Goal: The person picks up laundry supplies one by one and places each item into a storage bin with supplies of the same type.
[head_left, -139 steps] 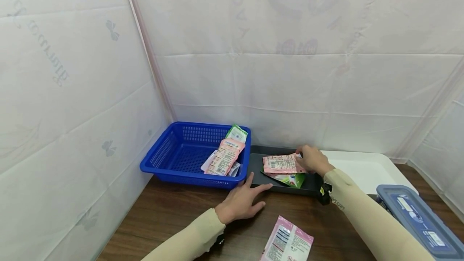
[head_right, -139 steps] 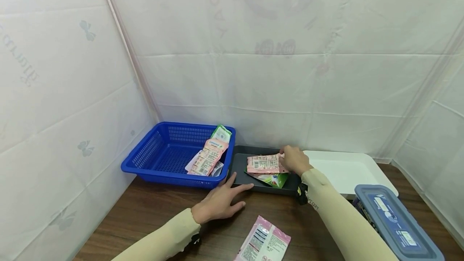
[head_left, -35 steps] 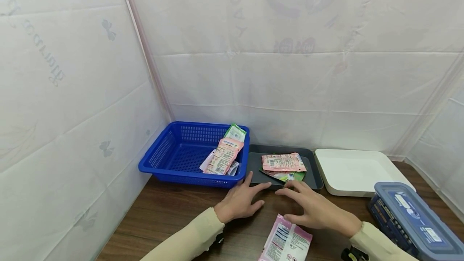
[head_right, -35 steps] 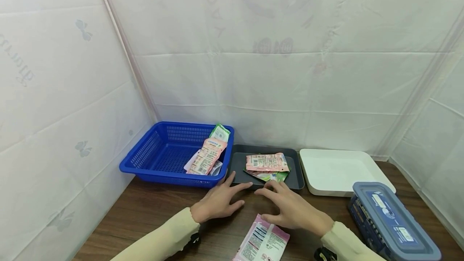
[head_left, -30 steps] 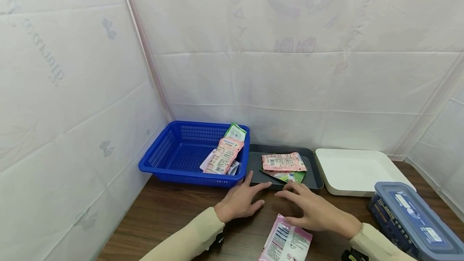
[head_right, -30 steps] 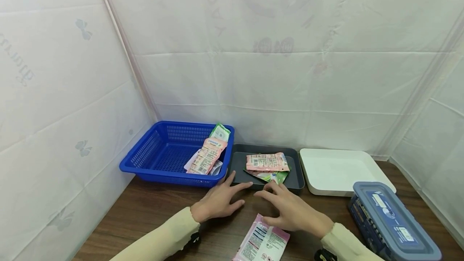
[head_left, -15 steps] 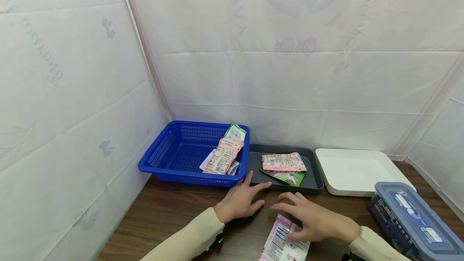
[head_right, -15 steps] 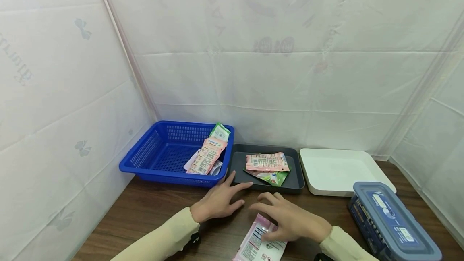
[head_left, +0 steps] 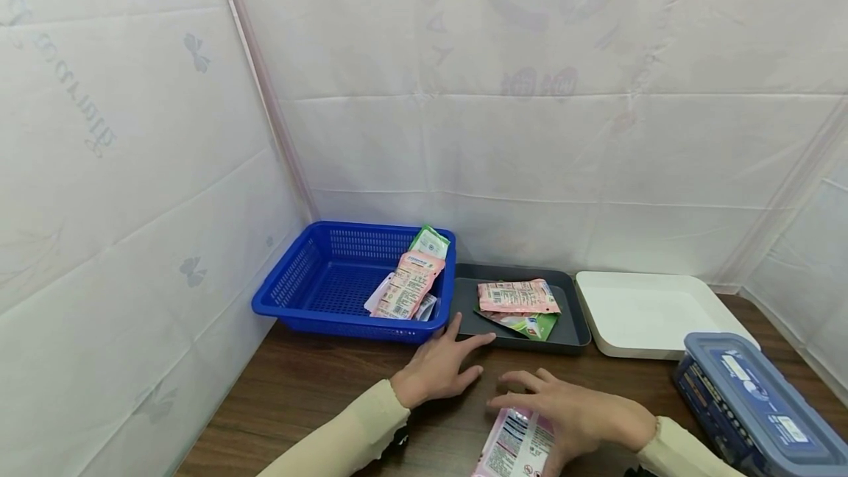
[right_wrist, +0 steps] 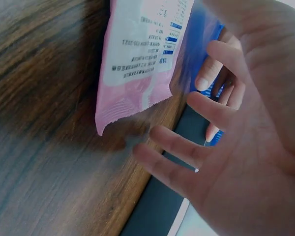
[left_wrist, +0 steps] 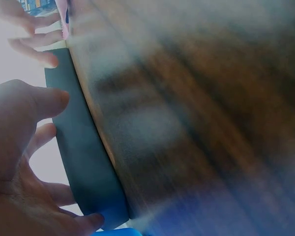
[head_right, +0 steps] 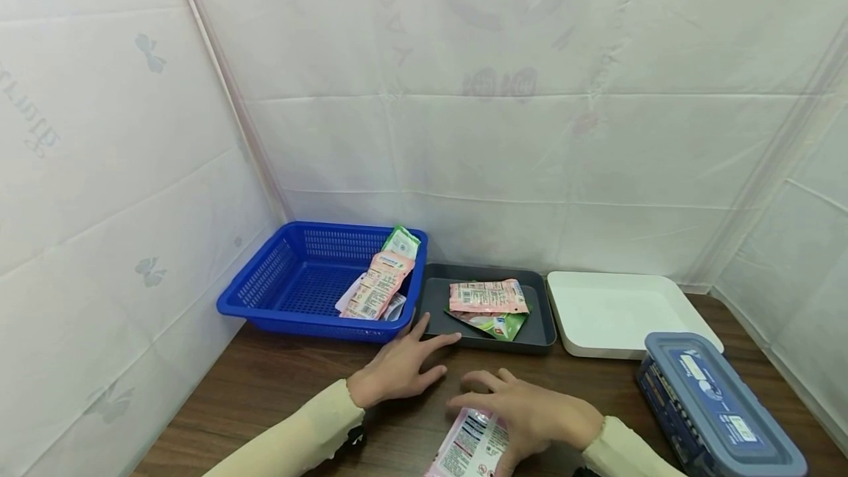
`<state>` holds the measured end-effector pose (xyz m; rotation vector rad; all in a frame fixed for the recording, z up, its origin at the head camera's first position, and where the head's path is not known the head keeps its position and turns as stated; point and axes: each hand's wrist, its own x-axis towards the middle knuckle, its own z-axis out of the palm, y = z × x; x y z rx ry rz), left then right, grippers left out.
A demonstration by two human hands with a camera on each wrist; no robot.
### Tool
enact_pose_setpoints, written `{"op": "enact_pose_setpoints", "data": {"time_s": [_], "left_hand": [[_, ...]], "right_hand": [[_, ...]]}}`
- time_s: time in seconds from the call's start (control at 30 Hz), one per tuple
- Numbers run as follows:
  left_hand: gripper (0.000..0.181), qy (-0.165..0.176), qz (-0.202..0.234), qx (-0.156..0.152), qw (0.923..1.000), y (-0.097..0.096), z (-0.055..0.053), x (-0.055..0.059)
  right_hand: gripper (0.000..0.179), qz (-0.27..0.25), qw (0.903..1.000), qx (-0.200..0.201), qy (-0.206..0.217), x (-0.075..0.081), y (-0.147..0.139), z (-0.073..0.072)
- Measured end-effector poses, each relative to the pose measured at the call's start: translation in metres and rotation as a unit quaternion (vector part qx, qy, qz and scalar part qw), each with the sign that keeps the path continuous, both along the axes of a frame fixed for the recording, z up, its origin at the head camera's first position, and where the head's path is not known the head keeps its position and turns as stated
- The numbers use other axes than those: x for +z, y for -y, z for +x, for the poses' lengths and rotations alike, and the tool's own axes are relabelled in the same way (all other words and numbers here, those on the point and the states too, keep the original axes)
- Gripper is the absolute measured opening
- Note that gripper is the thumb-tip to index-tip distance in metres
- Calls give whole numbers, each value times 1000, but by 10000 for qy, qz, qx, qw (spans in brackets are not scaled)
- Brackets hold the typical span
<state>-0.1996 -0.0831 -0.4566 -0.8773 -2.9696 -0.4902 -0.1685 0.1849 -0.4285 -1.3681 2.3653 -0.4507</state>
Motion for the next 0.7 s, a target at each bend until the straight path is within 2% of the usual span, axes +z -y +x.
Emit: {"op": "enact_pose_setpoints", "data": {"time_s": [0.2,0.33,0.7], "left_hand": [[54,-24,32,-4,10000,0,0,-1],[54,-44,45,-15,10000,0,0,-1],[54,-104,24,-8,9999,0,-1,-2]], "right_hand": [[97,190,9994,267,-150,0,0,0],[96,282,9981,342,-428,0,1,2],[98,617,9941,290,-849,-6,6,5]]}}
